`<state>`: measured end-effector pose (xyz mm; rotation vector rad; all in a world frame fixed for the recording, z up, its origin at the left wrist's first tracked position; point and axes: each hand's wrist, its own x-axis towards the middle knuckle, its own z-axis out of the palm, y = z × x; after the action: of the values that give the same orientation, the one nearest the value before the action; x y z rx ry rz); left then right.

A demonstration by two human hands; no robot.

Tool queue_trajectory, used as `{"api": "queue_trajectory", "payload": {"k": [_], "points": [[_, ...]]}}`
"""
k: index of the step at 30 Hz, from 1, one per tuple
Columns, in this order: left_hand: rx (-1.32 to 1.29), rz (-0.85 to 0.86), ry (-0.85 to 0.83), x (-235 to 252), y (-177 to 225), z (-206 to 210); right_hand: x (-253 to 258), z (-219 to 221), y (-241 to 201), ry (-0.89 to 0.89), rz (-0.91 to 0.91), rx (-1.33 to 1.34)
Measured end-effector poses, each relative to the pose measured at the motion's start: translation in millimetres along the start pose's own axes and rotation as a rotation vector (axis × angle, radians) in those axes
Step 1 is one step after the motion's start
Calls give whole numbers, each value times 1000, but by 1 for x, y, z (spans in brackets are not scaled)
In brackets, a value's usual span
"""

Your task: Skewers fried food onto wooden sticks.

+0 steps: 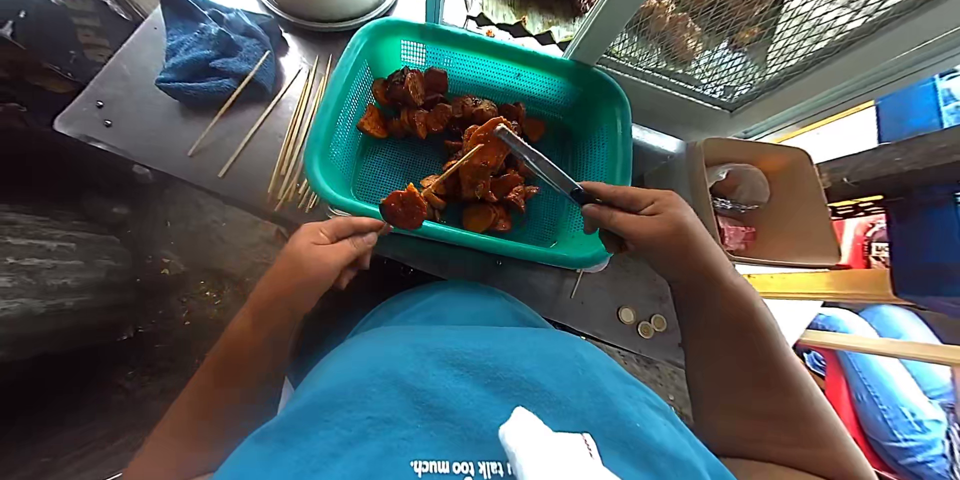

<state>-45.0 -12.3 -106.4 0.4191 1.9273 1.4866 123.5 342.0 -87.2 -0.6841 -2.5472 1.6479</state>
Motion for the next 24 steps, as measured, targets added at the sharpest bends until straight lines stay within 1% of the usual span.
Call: {"api": "queue_trajectory", "payload": {"k": [5, 13, 17, 21, 24], "points": [[-51, -15, -14, 0, -4, 7, 4, 0, -2, 34, 59, 101], [-99, -52, -19, 3, -5, 12, 5, 1, 0, 36, 58, 165], [-142, -83, -35, 4, -6, 12, 6, 3, 4, 42, 36, 142], [-184, -105, -42, 5, -10, 15, 4, 7, 3, 45, 55, 110], [-192, -95, -41, 6, -10, 20, 3, 11, 4, 28, -14, -44]]}}
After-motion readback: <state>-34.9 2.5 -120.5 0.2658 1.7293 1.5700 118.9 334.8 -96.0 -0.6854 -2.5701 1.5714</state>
